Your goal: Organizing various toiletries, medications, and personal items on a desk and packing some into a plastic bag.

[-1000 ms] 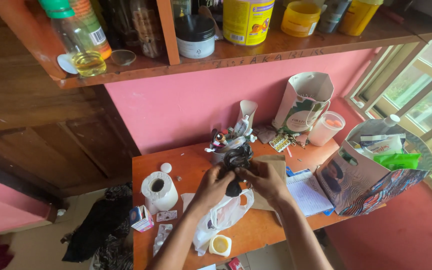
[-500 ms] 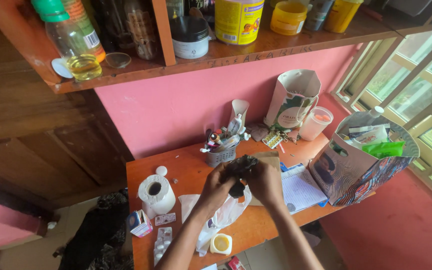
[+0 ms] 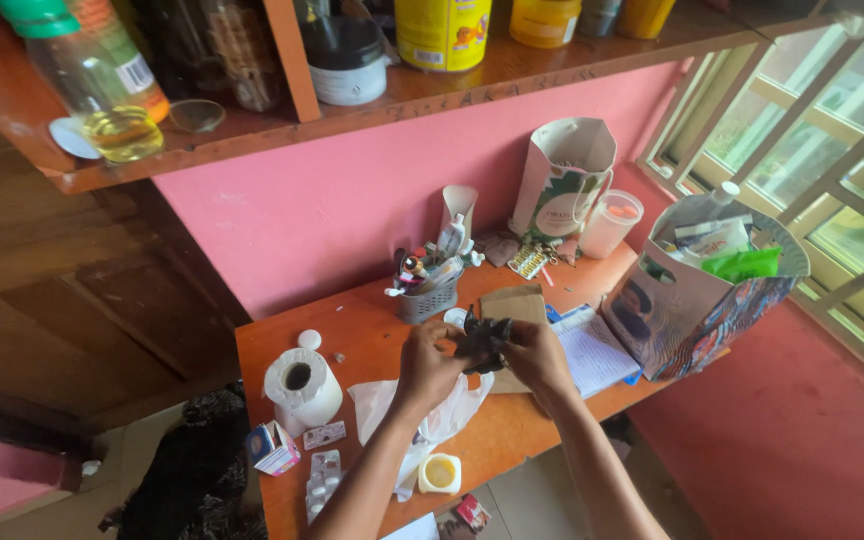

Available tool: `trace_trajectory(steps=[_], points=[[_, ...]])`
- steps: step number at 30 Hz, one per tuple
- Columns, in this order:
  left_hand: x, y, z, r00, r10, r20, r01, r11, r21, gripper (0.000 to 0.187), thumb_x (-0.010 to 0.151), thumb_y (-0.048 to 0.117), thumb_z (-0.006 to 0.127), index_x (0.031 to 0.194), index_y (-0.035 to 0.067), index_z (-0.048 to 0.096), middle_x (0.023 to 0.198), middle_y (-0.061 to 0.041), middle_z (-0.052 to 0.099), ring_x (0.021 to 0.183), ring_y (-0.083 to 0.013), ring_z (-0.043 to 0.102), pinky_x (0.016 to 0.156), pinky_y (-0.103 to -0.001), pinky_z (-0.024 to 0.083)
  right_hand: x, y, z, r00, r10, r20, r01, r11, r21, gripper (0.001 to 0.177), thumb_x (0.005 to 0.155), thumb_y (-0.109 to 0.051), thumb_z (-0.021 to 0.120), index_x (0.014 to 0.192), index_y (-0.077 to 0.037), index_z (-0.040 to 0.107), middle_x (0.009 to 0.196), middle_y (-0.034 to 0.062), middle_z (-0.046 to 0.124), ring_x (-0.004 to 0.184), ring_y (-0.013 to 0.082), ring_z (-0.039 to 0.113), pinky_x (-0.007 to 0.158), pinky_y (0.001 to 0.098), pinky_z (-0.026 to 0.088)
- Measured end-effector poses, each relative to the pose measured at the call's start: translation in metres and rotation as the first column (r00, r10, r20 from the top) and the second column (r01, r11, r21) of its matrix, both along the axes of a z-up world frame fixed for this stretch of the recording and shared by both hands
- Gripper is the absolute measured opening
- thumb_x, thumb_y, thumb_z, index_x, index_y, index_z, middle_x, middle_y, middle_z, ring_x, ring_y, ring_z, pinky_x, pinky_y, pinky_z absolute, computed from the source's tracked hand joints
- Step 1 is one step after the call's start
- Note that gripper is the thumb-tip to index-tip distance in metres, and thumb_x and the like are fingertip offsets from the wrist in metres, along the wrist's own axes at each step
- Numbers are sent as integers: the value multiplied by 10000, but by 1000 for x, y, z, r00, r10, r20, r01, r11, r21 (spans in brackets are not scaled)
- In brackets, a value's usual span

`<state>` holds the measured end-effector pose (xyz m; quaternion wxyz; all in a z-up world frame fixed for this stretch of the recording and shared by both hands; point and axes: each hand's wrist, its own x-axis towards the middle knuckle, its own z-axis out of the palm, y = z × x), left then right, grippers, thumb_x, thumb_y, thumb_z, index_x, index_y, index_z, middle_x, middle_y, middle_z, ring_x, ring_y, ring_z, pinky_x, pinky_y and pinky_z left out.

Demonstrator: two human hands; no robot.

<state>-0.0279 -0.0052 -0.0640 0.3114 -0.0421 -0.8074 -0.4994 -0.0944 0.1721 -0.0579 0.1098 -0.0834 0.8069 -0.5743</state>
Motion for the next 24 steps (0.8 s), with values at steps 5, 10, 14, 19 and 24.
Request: trace_trajectory(steps=[5,10,14,19,24], points=[[-4,8,4,878,-162,451,29,957,287,244,761,186,880,825,-4,740,762,-95,758,658,-153,696,628,-309,535,-4,20,-45,956,-294,-14,291,938,189,283,919,-262,678,997,-12,786,747,56,687,630,109,589,569,301,443],[-39,26,-38,768,-412,491,-19,751,660,220,863,150,744,996,-3,658,946,-128,724,697,-149,750,641,-379,603,-22,49,-100,811,-304,500,352,936,-1,316,939,-300,665,857,2,706,581,30,395,434,144,348,416,338,241],[-70,43,-98,803,-159,575,12,968,252,321,959,259,703,1132,21,575,916,-197,676,814,-328,678,723,-475,574,-17,57,-100,631,-142,763,332,938,-99,371,963,-365,567,814,-37,655,544,42,439,417,123,252,417,307,202],[-81,52,-126,856,6,517,14,999,-34,326,942,292,717,1109,38,599,957,-217,701,937,-422,672,795,-508,522,-20,69,-93,591,-5,806,343,907,-246,381,967,-375,521,840,-39,648,556,39,475,429,111,233,439,292,195],[-55,55,-84,647,-206,734,240,969,61,652,523,144,801,1133,108,573,937,-156,726,888,-294,735,755,-402,591,-28,75,-84,597,129,792,293,884,-365,376,963,-373,545,809,-46,649,521,-25,306,418,108,210,429,294,188]])
